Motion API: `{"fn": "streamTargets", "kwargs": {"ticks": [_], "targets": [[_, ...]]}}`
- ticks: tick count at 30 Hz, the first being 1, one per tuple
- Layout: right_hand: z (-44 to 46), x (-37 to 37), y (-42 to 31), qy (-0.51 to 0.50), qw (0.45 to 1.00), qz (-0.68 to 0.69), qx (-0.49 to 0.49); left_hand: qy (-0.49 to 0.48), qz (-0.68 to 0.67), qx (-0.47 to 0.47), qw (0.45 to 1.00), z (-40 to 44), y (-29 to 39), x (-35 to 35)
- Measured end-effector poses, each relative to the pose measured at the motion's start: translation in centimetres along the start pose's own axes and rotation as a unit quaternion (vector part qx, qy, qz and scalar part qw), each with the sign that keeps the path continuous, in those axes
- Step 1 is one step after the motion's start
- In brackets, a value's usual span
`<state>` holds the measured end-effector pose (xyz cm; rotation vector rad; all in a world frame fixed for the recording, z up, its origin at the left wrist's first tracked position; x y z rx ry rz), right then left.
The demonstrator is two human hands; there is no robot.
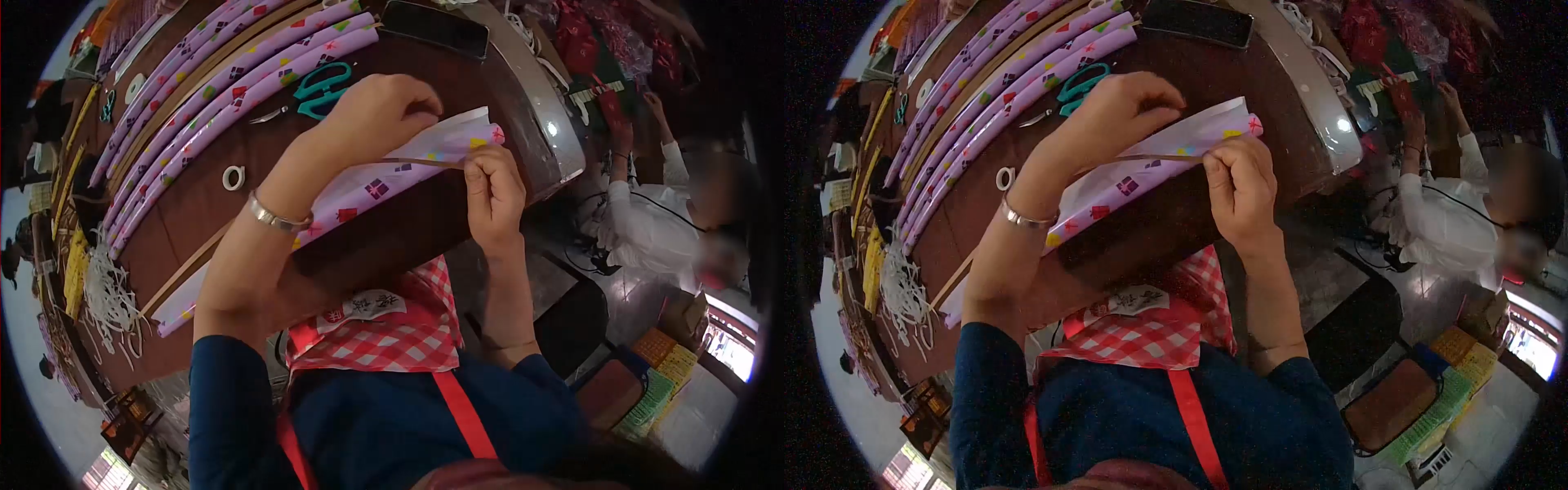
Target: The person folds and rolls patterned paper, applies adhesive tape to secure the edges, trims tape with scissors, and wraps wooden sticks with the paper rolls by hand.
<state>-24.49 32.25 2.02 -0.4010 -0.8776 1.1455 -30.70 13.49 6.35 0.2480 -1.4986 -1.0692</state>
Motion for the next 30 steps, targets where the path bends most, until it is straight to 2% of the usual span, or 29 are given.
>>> {"fn": "streamTargets", "kwargs": {"ticks": [2,4,6,10,16,18,24,28,30], "targets": [[0.0,0.2,0.6,0.000,1.000,-0.005,0.020,0.051,0.053,-0.078,0.994,3.2,-0.3,-2.2],[0.0,0.5,0.7,0.001,1.000,0.005,0.017,0.008,0.048,-0.052,0.998,5.3,-0.5,-3.6],[0.0,0.7,0.8,-0.001,1.000,0.016,0.016,-0.006,0.090,-0.094,0.992,6.3,-0.5,-5.0],[-0.3,0.6,1.0,-0.030,0.999,0.027,0.025,-0.055,0.158,-0.096,0.981,7.1,-1.0,-5.9],[0.0,0.0,0.9,-0.045,0.998,0.034,0.017,-0.029,0.144,-0.106,0.983,6.1,-1.4,-5.0],[-0.1,-0.3,0.9,-0.067,0.997,-0.011,0.028,-0.016,0.131,-0.106,0.986,4.9,-1.6,-4.4],[-0.1,-0.4,1.0,-0.079,0.996,-0.029,0.013,0.002,0.130,-0.093,0.987,0.9,-3.0,-2.3],[0.0,-0.4,1.0,-0.089,0.996,-0.023,0.011,-0.009,0.121,-0.061,0.991,-2.4,-3.7,-0.1],[0.0,-0.3,1.0,-0.091,0.996,-0.019,0.016,-0.018,0.112,-0.004,0.994,-4.0,-4.2,1.2]]}}
Point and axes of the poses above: each hand's wrist, its own z-axis towards the middle knuckle, its own x-axis out of the back of the hand, y = z × x, the point moved 3 cm from there along z, towards the middle knuckle, and after that the axes turned 1 degree about -z, right-handed, at the moved point
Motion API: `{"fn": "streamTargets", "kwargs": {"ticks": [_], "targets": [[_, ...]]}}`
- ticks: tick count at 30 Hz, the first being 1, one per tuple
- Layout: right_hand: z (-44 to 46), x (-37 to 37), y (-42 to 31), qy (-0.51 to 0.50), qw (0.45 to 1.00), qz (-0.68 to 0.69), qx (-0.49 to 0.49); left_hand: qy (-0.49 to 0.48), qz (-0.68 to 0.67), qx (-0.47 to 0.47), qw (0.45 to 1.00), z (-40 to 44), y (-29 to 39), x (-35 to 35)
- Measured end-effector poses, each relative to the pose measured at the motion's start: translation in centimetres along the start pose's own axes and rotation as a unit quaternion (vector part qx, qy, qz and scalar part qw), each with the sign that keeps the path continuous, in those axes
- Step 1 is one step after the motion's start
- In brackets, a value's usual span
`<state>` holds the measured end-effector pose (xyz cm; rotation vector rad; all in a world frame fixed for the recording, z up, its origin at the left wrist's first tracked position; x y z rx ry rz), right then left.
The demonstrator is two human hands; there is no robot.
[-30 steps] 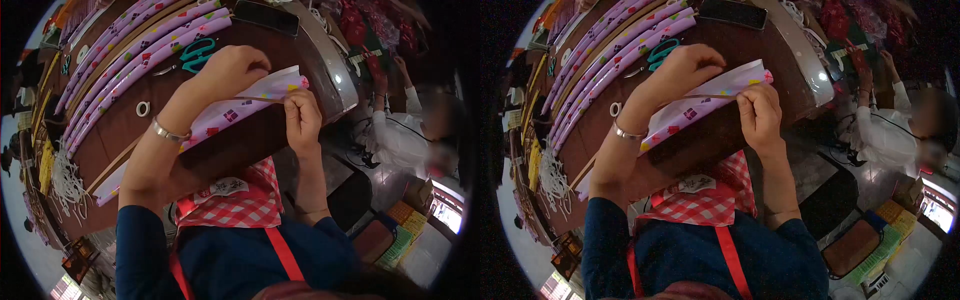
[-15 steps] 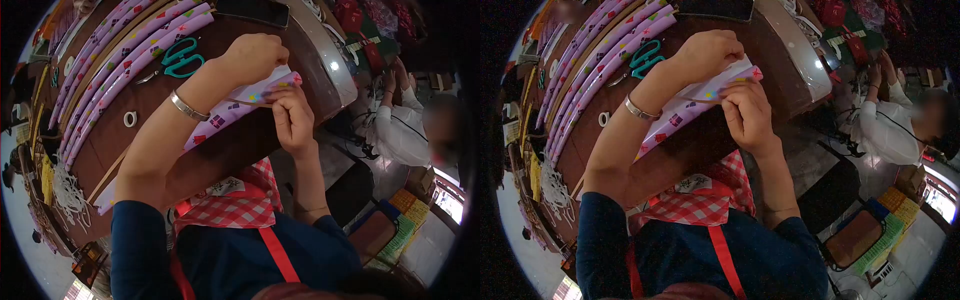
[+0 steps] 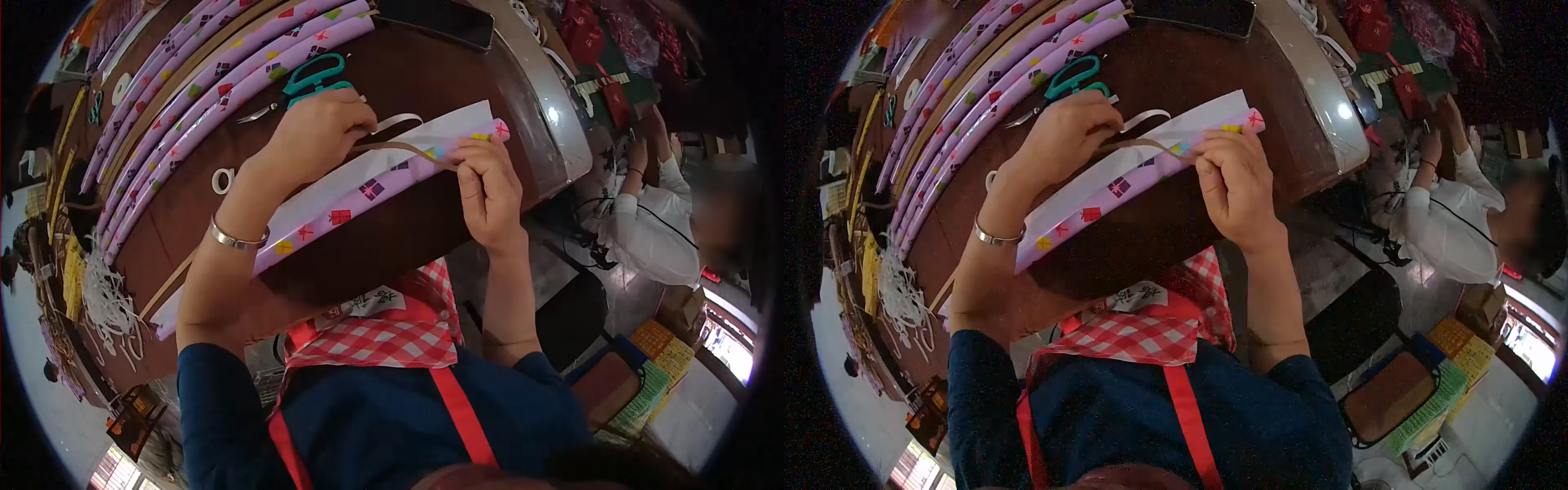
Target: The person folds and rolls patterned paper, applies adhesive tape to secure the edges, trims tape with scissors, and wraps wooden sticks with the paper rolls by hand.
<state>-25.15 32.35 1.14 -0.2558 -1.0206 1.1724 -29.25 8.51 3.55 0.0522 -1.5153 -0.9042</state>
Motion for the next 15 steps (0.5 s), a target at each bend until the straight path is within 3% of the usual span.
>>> {"fn": "streamTargets", "kwargs": {"ticks": [2,9,12,15], "targets": [[-0.1,0.1,0.1,-0.009,1.000,0.010,-0.011,0.006,0.005,-0.010,1.000,-1.9,-0.6,1.1],[-0.2,0.3,0.4,-0.002,0.998,0.066,-0.009,0.064,-0.011,0.108,0.992,-8.9,-2.9,5.0],[0.0,0.5,-0.1,0.007,0.997,0.070,-0.014,0.108,-0.048,0.211,0.970,-11.7,-4.2,6.0],[0.0,0.5,-0.5,0.012,0.993,0.120,-0.007,0.106,-0.031,0.227,0.968,-13.4,-5.1,6.3]]}}
Point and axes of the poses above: each hand's wrist, its own z-axis towards the middle knuckle, its own x-axis out of the back of the hand, y = z × x, the point moved 3 cm from there along z, towards the middle knuckle, and after that the axes turned 1 degree about -z, right-handed, at the moved point
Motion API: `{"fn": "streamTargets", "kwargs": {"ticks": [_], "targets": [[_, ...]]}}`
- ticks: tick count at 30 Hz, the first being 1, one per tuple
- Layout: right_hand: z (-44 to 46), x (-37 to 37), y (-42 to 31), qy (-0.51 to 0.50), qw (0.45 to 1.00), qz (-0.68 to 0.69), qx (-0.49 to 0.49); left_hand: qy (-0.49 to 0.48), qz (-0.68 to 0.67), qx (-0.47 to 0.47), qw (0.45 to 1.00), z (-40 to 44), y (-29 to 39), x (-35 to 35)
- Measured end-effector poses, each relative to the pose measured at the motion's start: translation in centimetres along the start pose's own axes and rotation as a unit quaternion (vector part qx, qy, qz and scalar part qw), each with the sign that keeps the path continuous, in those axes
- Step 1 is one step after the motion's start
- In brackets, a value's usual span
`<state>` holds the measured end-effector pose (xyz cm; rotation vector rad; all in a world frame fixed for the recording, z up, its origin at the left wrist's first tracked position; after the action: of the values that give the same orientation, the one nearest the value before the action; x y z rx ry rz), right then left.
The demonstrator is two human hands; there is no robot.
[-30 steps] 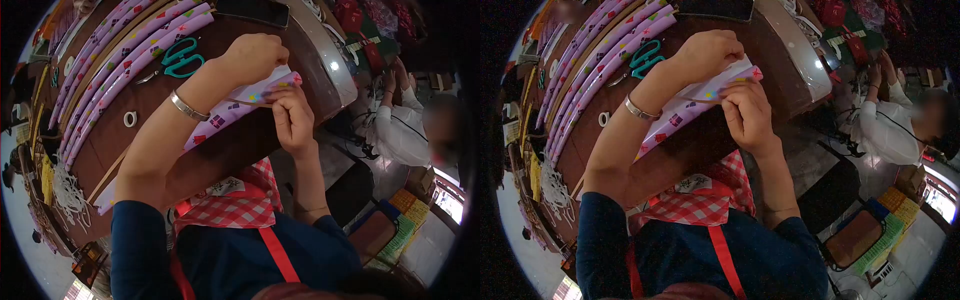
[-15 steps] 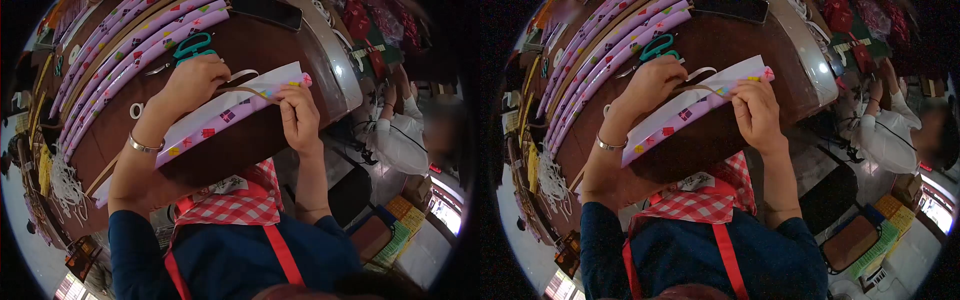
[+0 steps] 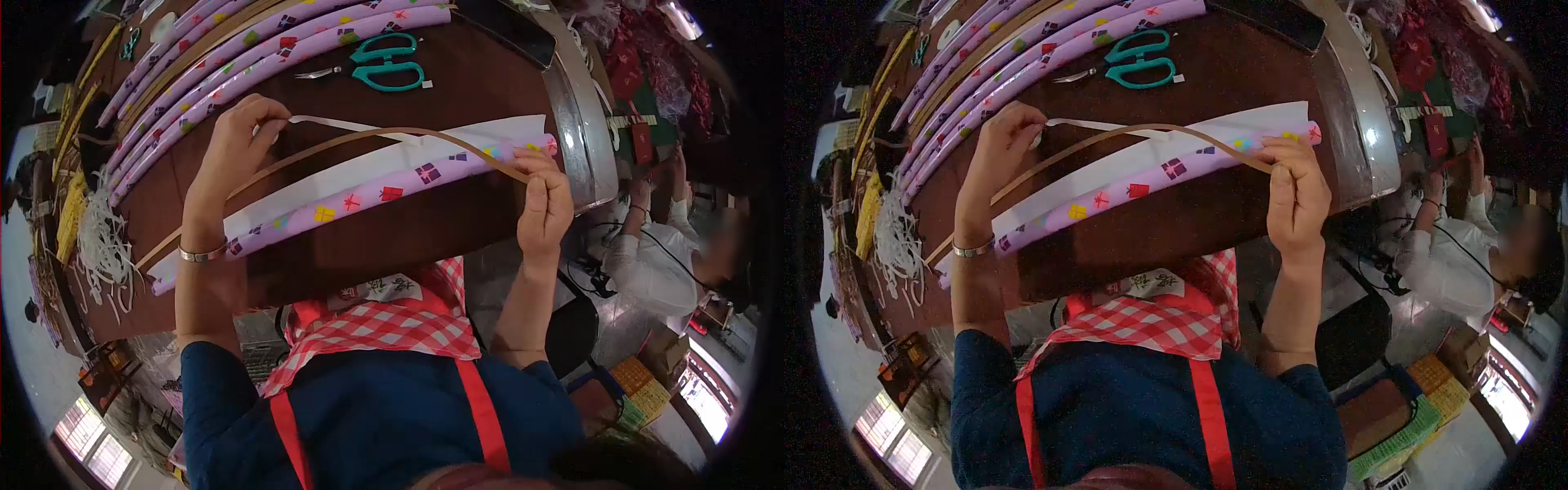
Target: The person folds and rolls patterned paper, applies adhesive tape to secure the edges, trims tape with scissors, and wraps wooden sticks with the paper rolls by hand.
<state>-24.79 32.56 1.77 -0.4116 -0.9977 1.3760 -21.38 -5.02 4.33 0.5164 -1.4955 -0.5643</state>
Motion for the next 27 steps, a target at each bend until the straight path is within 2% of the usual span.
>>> {"fn": "streamTargets", "kwargs": {"ticks": [2,5,10,15,17,18,22,27], "targets": [[0.2,-0.2,-1.1,-0.002,1.000,0.013,0.003,0.005,-0.021,0.009,1.000,-0.4,-0.9,-0.5],[1.3,-0.5,-3.5,-0.039,0.996,-0.045,0.059,0.011,0.009,-0.009,1.000,-0.5,-0.5,-1.1],[1.1,-1.0,-3.7,-0.005,0.995,-0.013,0.094,0.066,0.048,-0.065,0.995,-1.4,-0.8,-0.8],[1.1,-1.7,-1.9,0.019,0.996,-0.004,0.092,0.101,0.064,-0.009,0.993,-3.3,-2.2,0.3],[1.1,-1.8,-1.4,0.051,0.995,-0.063,0.060,0.108,0.073,0.020,0.991,-4.4,-3.0,0.7],[1.3,-1.9,-1.4,0.049,0.993,-0.083,0.073,0.114,0.077,0.020,0.990,-4.9,-3.4,1.1],[1.2,-2.8,-0.4,0.054,0.996,-0.036,0.063,0.141,0.104,0.041,0.984,-7.6,-5.1,2.5],[1.4,-3.4,-0.9,0.034,0.998,-0.034,0.043,0.173,0.155,0.134,0.963,-11.7,-7.6,4.8]]}}
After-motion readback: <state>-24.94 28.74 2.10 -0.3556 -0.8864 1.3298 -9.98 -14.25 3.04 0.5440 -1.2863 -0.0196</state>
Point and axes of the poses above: each hand's wrist, its own z-axis towards the middle knuckle, its own x-axis out of the back of the hand, y = z × x, the point moved 3 cm from there along z, towards the middle knuckle, and after that the axes turned 1 degree about -z, right-handed, at the moved point
